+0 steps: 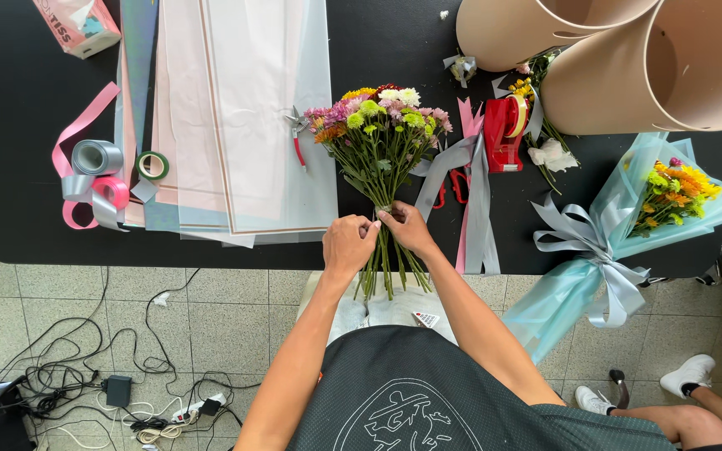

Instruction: The person secures a bouquet of flowers by wrapping a wire around the stems and then tying a ribbon around the wire.

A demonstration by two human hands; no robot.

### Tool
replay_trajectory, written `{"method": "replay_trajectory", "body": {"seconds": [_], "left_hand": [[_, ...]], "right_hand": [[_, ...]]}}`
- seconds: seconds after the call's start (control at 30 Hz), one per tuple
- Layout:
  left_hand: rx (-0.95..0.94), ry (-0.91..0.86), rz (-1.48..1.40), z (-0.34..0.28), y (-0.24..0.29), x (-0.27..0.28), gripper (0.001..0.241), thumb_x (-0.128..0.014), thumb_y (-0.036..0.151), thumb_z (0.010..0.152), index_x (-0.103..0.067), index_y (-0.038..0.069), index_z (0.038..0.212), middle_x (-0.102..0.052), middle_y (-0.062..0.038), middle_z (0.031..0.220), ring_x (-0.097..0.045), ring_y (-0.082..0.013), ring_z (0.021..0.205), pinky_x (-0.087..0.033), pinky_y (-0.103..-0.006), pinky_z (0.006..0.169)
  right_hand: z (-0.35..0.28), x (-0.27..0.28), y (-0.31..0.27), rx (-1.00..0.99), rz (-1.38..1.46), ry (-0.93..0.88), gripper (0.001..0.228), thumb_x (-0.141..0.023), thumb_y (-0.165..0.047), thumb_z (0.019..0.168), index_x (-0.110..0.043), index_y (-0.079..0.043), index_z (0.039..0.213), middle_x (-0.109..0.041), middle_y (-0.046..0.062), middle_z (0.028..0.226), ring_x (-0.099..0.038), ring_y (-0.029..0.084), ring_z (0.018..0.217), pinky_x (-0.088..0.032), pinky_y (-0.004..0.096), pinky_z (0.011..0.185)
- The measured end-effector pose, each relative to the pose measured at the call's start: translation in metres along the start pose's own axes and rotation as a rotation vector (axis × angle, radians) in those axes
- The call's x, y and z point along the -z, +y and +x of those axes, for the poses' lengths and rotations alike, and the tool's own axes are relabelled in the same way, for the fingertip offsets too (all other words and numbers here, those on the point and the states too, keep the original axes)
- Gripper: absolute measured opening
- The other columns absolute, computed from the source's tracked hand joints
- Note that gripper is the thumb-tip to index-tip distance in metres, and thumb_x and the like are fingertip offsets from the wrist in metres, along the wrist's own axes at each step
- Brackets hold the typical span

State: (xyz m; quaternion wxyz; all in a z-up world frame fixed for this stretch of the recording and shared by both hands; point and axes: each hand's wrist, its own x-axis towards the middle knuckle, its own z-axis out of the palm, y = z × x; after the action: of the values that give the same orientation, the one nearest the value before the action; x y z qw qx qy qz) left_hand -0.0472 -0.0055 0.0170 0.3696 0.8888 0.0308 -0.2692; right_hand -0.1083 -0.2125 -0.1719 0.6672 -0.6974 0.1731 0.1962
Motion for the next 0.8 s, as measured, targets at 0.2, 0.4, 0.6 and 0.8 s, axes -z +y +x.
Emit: {"method": "replay_trajectory", "body": {"seconds": [0.2,0.4,0.6,0.8], "left_hand": [[-0.057,0.013,0.061,-0.009,0.008,-0.005,0.028,-0.074,0.035,0.107,-0.092,0.019,0.092,-0.075,-0.001,0.075,-0.083,-0.0311,0.078,-0.070,-0.0489,0.079],[-0.176,0.047,0.071,-0.012,0.016,-0.012,0.030,-0.076,0.039,0.106,-0.084,0.019,0.085,-0.073,-0.005,0.077,-0.081,-0.0427,0.075,-0.066,-0.0542,0.072],[0.092,0.158,-0.259,0.017,-0.028,-0.045,0.028,-0.062,0.026,0.111,-0.086,0.013,0.108,-0.086,-0.008,0.093,-0.085,-0.0307,0.084,-0.068,-0.0491,0.084],[0.258,0.042,-0.576,0.040,-0.042,-0.095,0.039,-0.075,0.028,0.122,-0.083,0.003,0.150,-0.088,-0.018,0.130,-0.085,-0.0285,0.121,-0.069,-0.0452,0.098]], "right_hand": [[-0.042,-0.014,-0.106,0.431,-0.565,0.256,0.059,-0.101,-0.014,0.087,-0.080,-0.008,0.142,-0.071,0.009,0.105,-0.081,0.030,0.091,-0.066,0.048,0.083],[-0.058,-0.036,-0.114,0.425,-0.542,0.453,0.007,-0.087,-0.014,0.112,-0.087,-0.012,0.119,-0.078,0.002,0.102,-0.085,0.027,0.095,-0.071,0.042,0.082],[-0.071,-0.043,-0.113,0.237,-0.262,0.560,0.019,-0.060,-0.013,0.128,-0.077,-0.003,0.128,-0.079,0.018,0.123,-0.083,0.042,0.119,-0.076,0.055,0.092],[-0.054,-0.042,-0.102,-0.025,-0.042,0.699,0.021,-0.067,-0.024,0.126,-0.080,-0.008,0.123,-0.090,0.014,0.116,-0.089,0.030,0.113,-0.071,0.048,0.094]]}}
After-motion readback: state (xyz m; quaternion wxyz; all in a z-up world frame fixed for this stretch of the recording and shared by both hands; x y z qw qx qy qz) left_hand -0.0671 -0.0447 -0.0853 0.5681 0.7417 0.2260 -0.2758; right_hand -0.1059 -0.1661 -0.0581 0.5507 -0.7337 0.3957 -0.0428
